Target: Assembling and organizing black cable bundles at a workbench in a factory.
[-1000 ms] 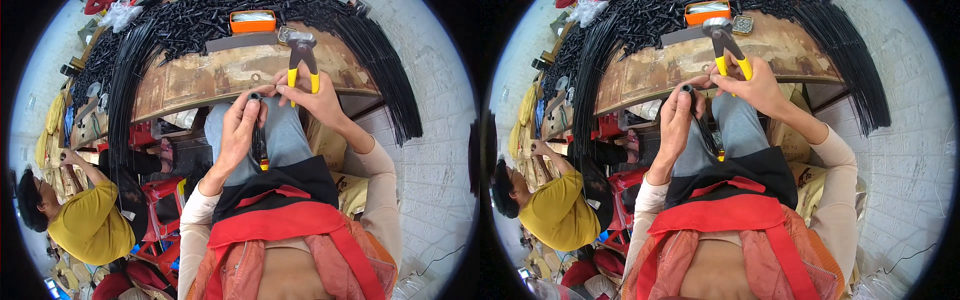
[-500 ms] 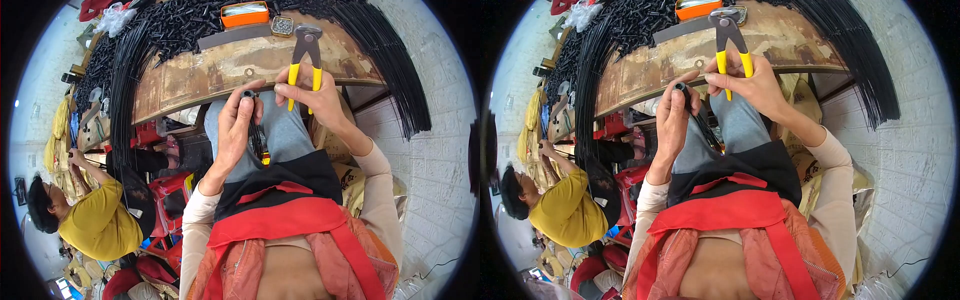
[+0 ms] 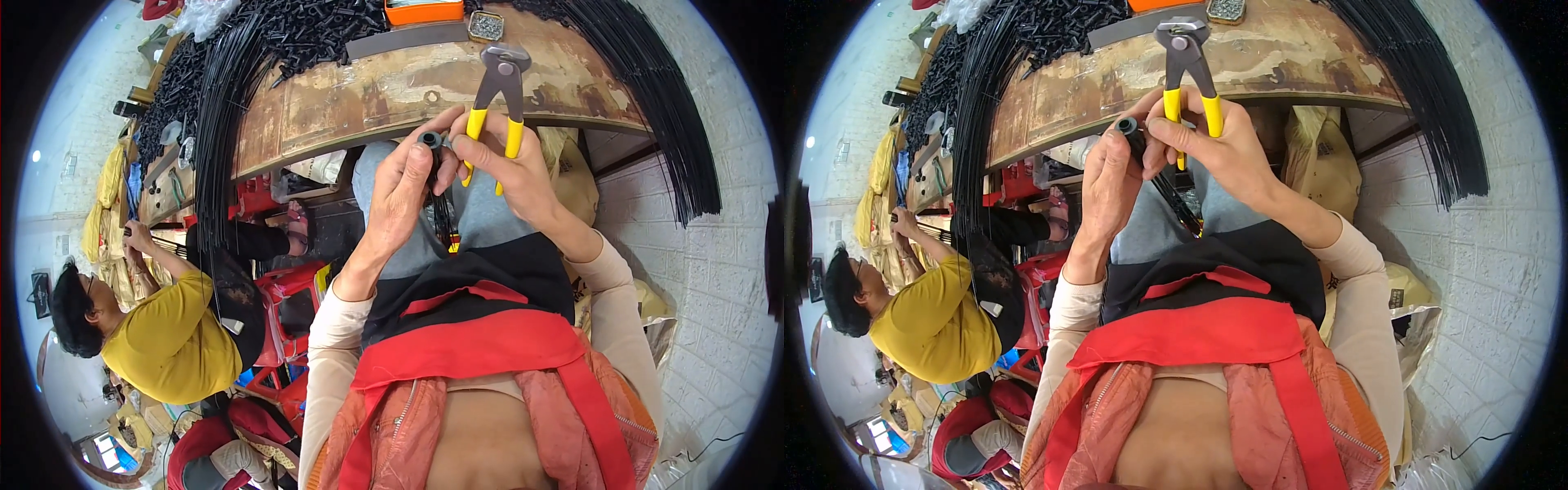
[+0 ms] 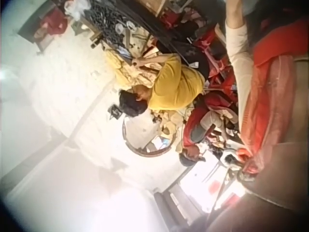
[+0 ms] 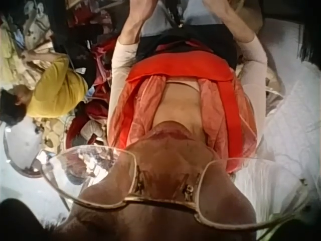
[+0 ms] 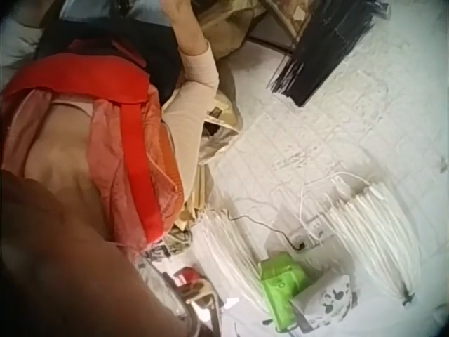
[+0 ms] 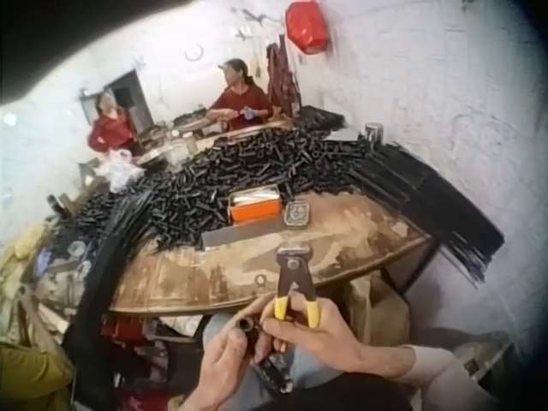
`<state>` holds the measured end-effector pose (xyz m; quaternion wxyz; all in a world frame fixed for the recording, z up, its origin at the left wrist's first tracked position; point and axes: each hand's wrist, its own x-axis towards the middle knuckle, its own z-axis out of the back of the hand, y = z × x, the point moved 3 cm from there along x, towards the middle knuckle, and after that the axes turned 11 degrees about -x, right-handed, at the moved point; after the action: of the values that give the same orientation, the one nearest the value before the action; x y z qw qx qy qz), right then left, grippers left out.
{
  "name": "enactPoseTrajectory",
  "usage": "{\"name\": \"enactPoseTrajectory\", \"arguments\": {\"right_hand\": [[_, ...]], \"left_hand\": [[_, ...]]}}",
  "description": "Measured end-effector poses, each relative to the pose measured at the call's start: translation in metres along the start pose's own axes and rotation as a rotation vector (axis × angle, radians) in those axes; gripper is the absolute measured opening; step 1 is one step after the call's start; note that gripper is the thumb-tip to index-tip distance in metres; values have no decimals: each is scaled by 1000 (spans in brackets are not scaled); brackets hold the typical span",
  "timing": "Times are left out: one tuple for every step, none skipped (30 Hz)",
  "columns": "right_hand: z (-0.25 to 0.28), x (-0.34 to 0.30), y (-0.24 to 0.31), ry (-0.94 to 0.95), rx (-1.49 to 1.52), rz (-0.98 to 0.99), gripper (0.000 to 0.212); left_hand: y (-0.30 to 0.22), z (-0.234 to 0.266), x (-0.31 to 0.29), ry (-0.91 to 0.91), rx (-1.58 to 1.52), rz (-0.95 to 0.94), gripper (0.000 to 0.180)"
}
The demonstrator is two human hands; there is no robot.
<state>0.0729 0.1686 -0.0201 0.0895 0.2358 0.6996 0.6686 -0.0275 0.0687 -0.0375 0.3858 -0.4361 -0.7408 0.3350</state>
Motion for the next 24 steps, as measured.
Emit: {"name": "enactPoseTrajectory", "arguments": {"right_hand": [[-2, 0, 0, 9, -5, 1, 19], [-4, 1, 0, 18, -10, 1, 19], [-6, 1, 0, 21, -12, 0, 19], [-7, 1, 0, 29, -18, -1, 19], [-9, 1, 0, 36, -24, -2, 19], [-10, 1, 0, 39, -26, -4, 19], [-11, 1, 0, 31, -27, 0, 19], [-12, 2, 0, 22, -27, 4, 19], [-13, 2, 0, 25, -30, 4, 19], [-13, 2, -2, 23, -29, 1, 19], [-14, 2, -2, 20, -29, -2, 19], [-14, 3, -1, 21, -30, -2, 19], [-15, 3, -1, 30, -42, -11, 19], [-16, 4, 0, 38, -53, -21, 20], [-16, 4, 0, 38, -53, -21, 20], [-16, 5, 0, 39, -53, -5, 20], [-17, 6, 0, 41, -52, 10, 20], [-17, 6, -1, 42, -52, 9, 20], [-16, 7, -1, 44, -63, 18, 19], [-16, 7, -1, 47, -74, 27, 19], [-15, 8, 0, 48, -73, 26, 19], [-16, 8, 2, 68, -73, 22, 19], [-16, 8, 3, 88, -72, 18, 19], [-15, 10, 2, 88, -70, 17, 19]], "left_hand": [[-1, 2, -2, 1, 18, -2, 65], [-2, 3, -3, 1, 35, -4, 65], [-4, 4, -5, -1, 34, -7, 65], [-6, 4, -6, -7, 43, -1, 65], [-7, 5, -7, -12, 51, 4, 65], [-8, 5, -8, -15, 49, 2, 65], [-9, 6, -8, -8, 43, -3, 65], [-9, 6, -8, -1, 38, -8, 65], [-9, 7, -8, -3, 36, -11, 65], [-9, 7, -8, -2, 38, -12, 65], [-9, 8, -8, -2, 39, -14, 65], [-10, 8, -9, -2, 38, -15, 65], [-10, 9, -10, -14, 41, -18, 64], [-11, 9, -10, -26, 45, -21, 63], [-11, 9, -11, -25, 45, -22, 63], [-13, 9, -11, -31, 57, -24, 62], [-14, 9, -11, -36, 70, -26, 61], [-13, 10, -12, -38, 70, -26, 61], [-12, 11, -11, -25, 66, -37, 61], [-12, 11, -11, -12, 63, -48, 60], [-13, 11, -12, -14, 63, -49, 60], [-13, 11, -13, -21, 51, -34, 60], [-13, 11, -13, -28, 38, -18, 60], [-14, 11, -13, -30, 39, -16, 60]]}}
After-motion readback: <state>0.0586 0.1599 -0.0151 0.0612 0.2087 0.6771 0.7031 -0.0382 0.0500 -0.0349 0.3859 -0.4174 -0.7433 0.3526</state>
